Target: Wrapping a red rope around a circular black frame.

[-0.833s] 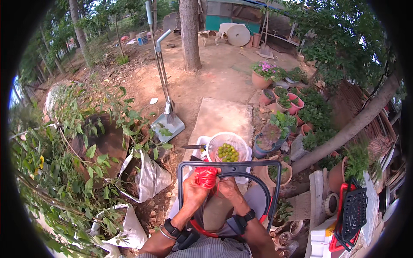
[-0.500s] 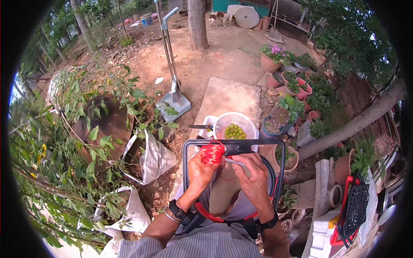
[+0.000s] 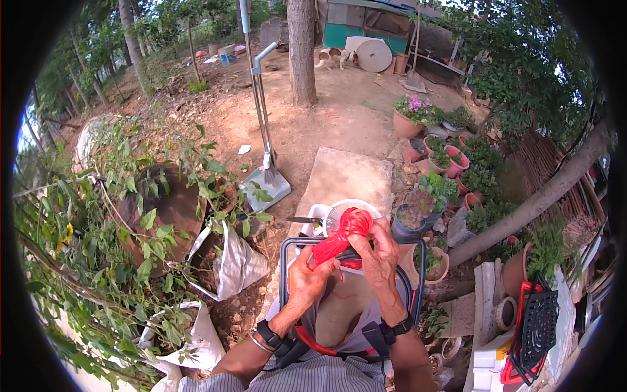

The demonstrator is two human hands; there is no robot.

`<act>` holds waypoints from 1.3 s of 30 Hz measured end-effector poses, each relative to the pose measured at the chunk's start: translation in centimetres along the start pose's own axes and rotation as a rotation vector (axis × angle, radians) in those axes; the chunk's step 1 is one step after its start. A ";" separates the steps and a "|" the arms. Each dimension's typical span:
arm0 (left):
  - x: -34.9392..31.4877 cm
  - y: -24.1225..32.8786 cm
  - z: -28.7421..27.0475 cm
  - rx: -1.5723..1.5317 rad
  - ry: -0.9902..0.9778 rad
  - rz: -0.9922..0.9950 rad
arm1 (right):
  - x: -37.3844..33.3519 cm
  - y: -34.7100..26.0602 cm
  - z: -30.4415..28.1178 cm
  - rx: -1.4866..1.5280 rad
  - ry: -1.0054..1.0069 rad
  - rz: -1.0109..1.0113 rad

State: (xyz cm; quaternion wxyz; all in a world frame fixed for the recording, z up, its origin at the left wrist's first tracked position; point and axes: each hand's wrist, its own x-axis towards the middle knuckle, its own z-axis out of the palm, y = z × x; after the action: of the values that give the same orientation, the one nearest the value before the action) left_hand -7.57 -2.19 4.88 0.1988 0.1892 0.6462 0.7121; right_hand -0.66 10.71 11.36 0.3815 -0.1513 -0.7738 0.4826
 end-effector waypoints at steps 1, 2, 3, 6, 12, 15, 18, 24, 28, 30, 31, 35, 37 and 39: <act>0.3 -0.2 0.1 0.009 -0.024 0.029 | 0.3 0.1 -0.2 0.027 -0.013 -0.056; 0.4 -0.3 0.2 0.018 -0.047 0.058 | 0.5 0.4 -0.3 0.055 -0.026 -0.111; 0.4 -0.5 0.2 0.016 -0.051 0.059 | 0.1 0.5 0.4 0.052 -0.023 -0.113; 0.3 -0.6 0.9 -0.010 -0.049 0.044 | -0.7 0.5 2.1 0.795 -0.028 0.323; 0.0 -0.6 0.4 0.321 -0.006 0.097 | 2.4 -0.3 0.8 0.940 0.085 0.363; 0.5 0.7 -0.2 0.187 -0.042 -0.112 | 5.8 -1.4 -3.7 0.954 0.237 0.388; 0.4 -0.2 -0.9 0.065 -0.065 -0.096 | 5.2 -1.4 -4.9 0.939 0.219 0.475; 1.4 -1.5 -1.1 0.145 -0.060 -0.054 | -2.4 -0.4 -7.4 0.892 -0.079 0.700; 1.9 -2.0 -0.7 0.154 -0.089 -0.069 | -8.2 -0.9 -7.3 0.879 -0.261 0.733; 2.2 -1.9 -1.0 0.192 -0.062 -0.025 | -9.8 -2.4 -6.2 0.835 -0.213 0.839; 2.3 -1.4 -1.0 0.225 -0.081 -0.053 | -10.8 -2.0 -6.3 0.836 -0.212 0.826; 2.9 -0.7 -1.2 0.222 -0.142 -0.138 | -14.9 1.0 -7.6 0.621 -0.531 1.074; 3.3 -0.4 -1.1 0.080 -0.192 -0.262 | -15.7 1.1 -7.9 0.468 -0.758 1.079; 3.6 -0.2 -1.8 0.081 -0.198 -0.298 | -16.2 -0.1 -7.6 0.295 -0.807 0.819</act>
State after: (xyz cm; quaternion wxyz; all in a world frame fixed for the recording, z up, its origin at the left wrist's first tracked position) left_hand -11.54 -1.77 4.60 0.3570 0.1687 0.6724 0.6261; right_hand 15.75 5.71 6.12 -0.1429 -0.1876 -0.6612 0.7122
